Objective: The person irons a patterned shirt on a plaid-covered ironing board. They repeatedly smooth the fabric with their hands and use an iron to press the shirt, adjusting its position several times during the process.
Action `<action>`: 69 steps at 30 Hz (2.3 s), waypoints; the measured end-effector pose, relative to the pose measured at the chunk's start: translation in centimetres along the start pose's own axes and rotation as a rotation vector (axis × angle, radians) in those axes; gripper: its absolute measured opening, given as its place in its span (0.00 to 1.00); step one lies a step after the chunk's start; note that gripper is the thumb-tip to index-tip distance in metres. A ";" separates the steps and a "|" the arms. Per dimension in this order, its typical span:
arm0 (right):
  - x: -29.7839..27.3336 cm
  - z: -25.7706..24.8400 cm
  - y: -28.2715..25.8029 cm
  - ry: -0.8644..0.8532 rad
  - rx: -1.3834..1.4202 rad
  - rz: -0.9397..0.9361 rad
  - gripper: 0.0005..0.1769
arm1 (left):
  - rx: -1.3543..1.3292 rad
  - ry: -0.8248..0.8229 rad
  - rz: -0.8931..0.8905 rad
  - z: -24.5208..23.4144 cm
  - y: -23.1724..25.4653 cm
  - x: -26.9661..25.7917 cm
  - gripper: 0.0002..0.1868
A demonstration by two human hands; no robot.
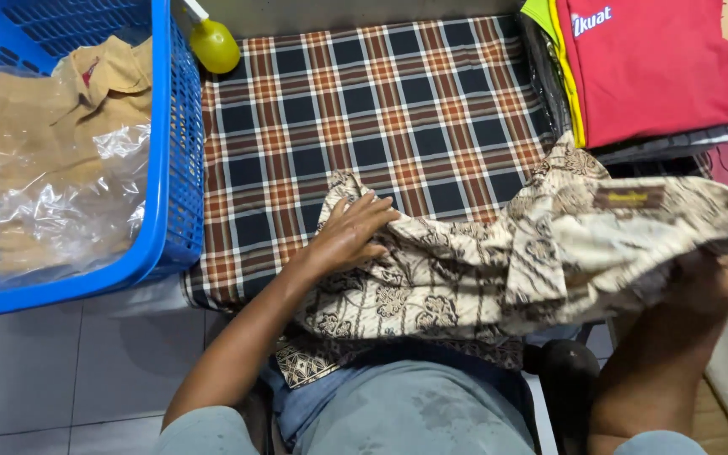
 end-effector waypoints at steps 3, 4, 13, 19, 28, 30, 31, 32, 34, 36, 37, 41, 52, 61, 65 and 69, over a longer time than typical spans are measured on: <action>-0.9 -0.3 -0.1 0.091 0.006 0.044 0.37 | 0.061 0.109 0.176 1.1 -0.5 1.3 0.13; -1.2 -0.3 -0.4 0.095 0.004 0.045 0.37 | 0.060 0.106 0.178 -0.8 1.0 0.9 0.13; -3.1 -1.1 -1.1 0.357 0.052 0.193 0.37 | -0.416 0.121 -0.115 -13.8 -1.8 -5.4 0.09; 6.2 0.8 -0.3 0.005 -0.428 -0.095 0.24 | -0.298 0.357 -0.279 -22.9 0.8 -8.2 0.05; 24.3 10.2 14.2 -0.145 -0.522 -0.008 0.15 | 0.412 0.858 -0.461 -24.8 -15.7 5.1 0.04; 23.7 12.1 14.1 -0.058 -0.786 -0.151 0.26 | 0.687 0.928 -0.454 -24.4 -15.4 5.6 0.18; 21.7 13.3 11.3 -0.055 -0.783 -0.160 0.26 | 0.691 0.936 -0.453 -23.6 -14.5 4.5 0.18; 19.3 14.4 9.1 -0.055 -0.779 -0.095 0.26 | 0.636 0.889 -0.478 -22.1 -14.0 3.2 0.19; 14.5 14.4 8.3 -0.060 -0.773 -0.023 0.27 | 0.579 0.836 -0.505 -18.4 -12.3 -0.1 0.20; 9.4 12.3 10.9 -0.041 -0.730 0.006 0.17 | 0.206 0.771 -0.663 -13.6 -11.7 -4.9 0.15; 6.9 10.4 11.5 -0.046 -0.730 0.013 0.17 | 0.204 0.764 -0.670 -11.5 -10.4 -7.2 0.15; -0.3 5.5 13.6 -0.262 -0.996 0.563 0.22 | 0.032 0.618 -0.943 -2.2 -9.6 -15.3 0.20; -5.1 10.7 13.4 -0.434 -0.673 0.916 0.12 | -0.515 0.497 -1.088 0.4 -8.5 -18.2 0.23; 3.2 8.3 5.7 -0.480 -1.019 0.780 0.25 | -0.249 0.582 -1.106 -4.5 -11.5 -17.7 0.25; 13.7 11.1 9.5 -0.362 -1.037 0.421 0.22 | -0.024 0.926 -0.750 -8.5 -17.0 -10.0 0.20; 22.9 13.1 21.9 -0.271 -1.095 0.321 0.28 | -0.154 0.829 -0.855 -13.9 -18.8 -4.3 0.23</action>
Point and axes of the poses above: each hand's wrist, its own x-axis towards the middle knuckle, its own z-axis out of the palm, y = z × x, the point moved 6 cm from there along x, towards the middle knuckle
